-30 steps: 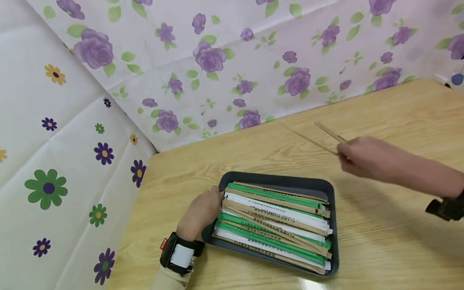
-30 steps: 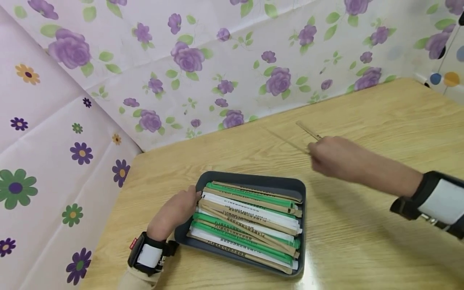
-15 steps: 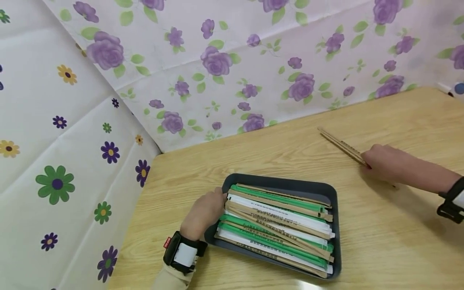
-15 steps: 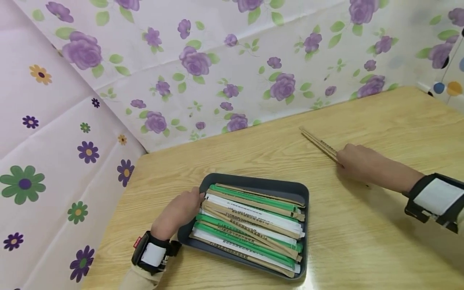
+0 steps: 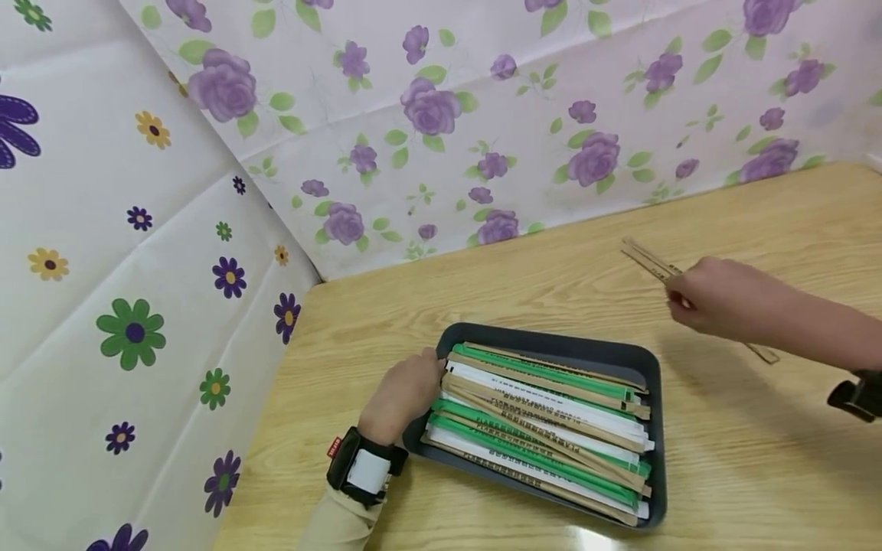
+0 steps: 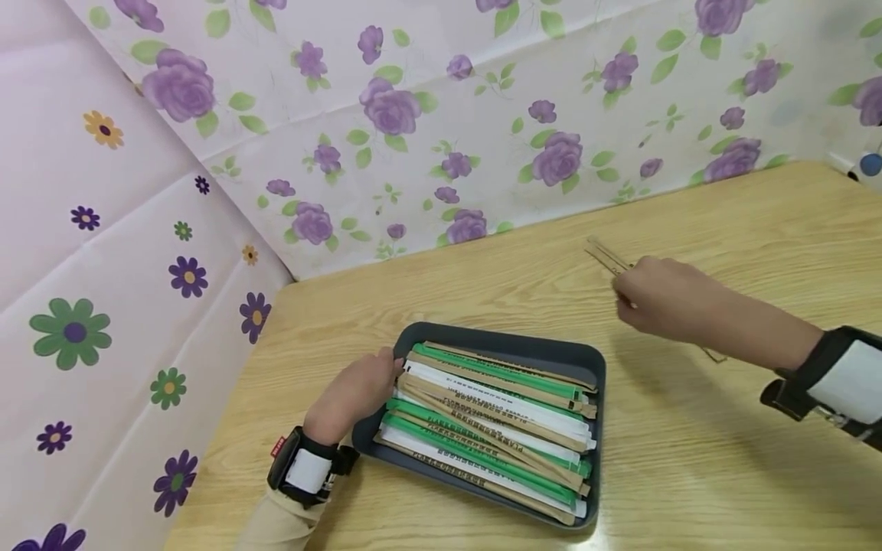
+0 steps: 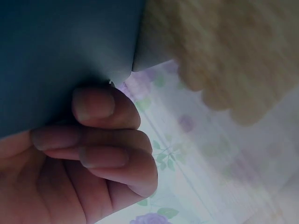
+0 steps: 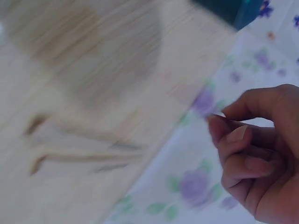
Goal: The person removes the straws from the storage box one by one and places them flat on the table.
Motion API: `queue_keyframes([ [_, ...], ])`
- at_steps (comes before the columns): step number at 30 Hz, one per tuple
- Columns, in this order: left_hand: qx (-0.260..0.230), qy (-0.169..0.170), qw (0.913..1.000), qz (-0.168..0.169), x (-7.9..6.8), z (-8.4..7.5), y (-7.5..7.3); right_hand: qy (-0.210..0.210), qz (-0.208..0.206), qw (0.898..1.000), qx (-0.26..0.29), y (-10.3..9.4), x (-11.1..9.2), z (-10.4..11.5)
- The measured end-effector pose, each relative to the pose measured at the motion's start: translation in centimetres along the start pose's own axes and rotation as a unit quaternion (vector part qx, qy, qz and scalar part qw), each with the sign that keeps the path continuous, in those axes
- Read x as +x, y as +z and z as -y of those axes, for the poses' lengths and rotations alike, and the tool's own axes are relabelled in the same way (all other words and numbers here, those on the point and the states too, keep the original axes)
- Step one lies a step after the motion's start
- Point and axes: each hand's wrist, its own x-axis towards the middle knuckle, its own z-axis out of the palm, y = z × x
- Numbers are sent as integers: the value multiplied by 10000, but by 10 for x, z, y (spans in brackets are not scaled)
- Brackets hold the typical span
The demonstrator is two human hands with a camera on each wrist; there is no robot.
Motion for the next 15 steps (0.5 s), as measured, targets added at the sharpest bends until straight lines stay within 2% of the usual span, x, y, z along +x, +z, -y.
queue_keyframes([
  [3,14,-82,10000,4,0,0,1,-424,-377,9983,143,-5,9,29],
  [6,59,-127,9999,-27,-1,0,2,-606,-444,9961,468,-2,14,57],
  [8,122,-105,9998,-78,-2,-1,2,-726,-257,9932,875,4,13,75],
  [11,191,-48,9997,-124,-2,-4,1,-874,357,9841,1504,17,8,100],
  [13,230,-3,9996,-176,-2,-4,1,-1016,696,9792,1610,27,4,112],
  [15,254,-16,9994,-216,-2,-5,0,-1092,850,9796,1460,36,1,121],
])
